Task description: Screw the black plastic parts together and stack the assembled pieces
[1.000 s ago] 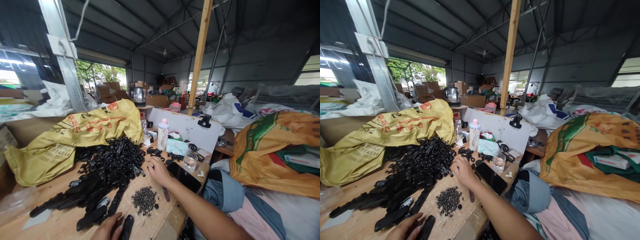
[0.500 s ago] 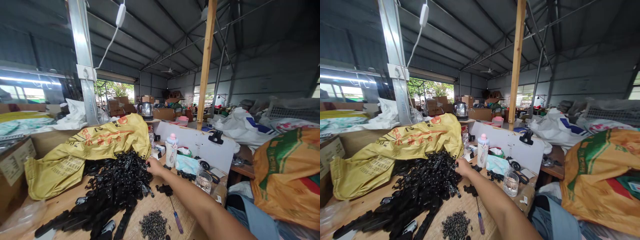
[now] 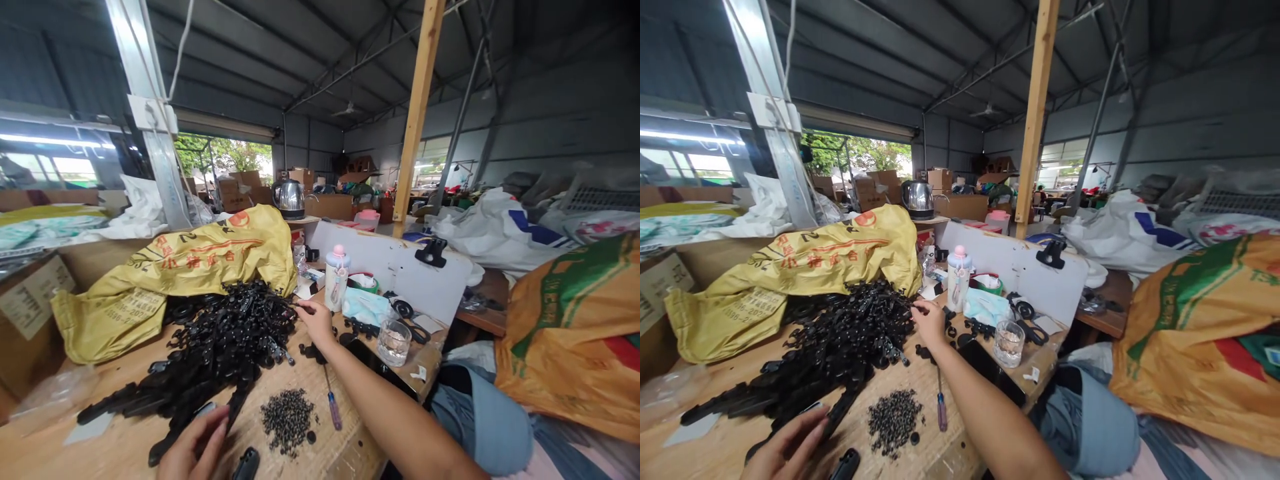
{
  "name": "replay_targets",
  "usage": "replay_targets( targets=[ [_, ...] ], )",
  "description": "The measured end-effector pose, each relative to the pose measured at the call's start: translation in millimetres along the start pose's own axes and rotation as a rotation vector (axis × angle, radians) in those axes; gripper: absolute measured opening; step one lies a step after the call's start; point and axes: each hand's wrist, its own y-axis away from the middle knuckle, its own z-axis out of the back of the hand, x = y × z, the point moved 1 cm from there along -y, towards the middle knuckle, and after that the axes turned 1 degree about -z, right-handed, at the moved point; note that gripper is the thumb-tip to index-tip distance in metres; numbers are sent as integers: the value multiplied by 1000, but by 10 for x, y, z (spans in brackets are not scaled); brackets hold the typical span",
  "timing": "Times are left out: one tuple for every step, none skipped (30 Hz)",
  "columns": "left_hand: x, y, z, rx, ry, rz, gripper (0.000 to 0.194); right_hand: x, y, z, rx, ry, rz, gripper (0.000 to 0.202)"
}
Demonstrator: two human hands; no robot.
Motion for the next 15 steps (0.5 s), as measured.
replay_targets(
  targets=[
    [-75, -42, 11, -22, 13, -12, 44, 49, 32, 29, -12, -23, 11, 15],
    [-158, -88, 18, -47, 27, -23, 47, 115, 74, 61, -18, -47, 30, 15],
    [-246, -132, 18, -74, 44, -29, 51, 197, 126, 99, -19, -69, 53, 14],
    [-335, -168, 10, -98, 70, -30, 53, 289, 187, 141, -14, -89, 76, 14],
    [-420, -191, -8, -111, 116, -17, 55, 389, 257, 190, -4, -111, 107, 14],
    [-496, -196, -36, -110, 188, 21, 56, 489, 333, 244, 12, -130, 144, 13],
    [-558, -180, -73, -76, 289, 80, 55, 586, 414, 301, 34, -153, 191, 13],
    [-608, -142, -118, -16, 401, 146, 53, 678, 501, 360, 60, -179, 265, 15],
    [-644, -83, -165, 49, 506, 203, 50, 757, 592, 417, 81, -196, 320, 17],
    [-665, -10, -212, 109, 593, 249, 46, 822, 685, 468, 97, -204, 340, 20],
    [-673, 73, -257, 149, 657, 283, 43, 874, 782, 507, 107, -199, 327, 25],
    [-669, 158, -299, 163, 699, 307, 41, 915, 883, 532, 113, -183, 279, 31],
    [-654, 240, -338, 155, 724, 330, 41, 948, 989, 542, 119, -159, 219, 37],
    [-633, 315, -375, 135, 740, 355, 43, 978, 1101, 534, 131, -134, 166, 42],
    [-610, 379, -410, 110, 751, 378, 45, 1006, 1219, 513, 156, -114, 133, 47]
  ],
)
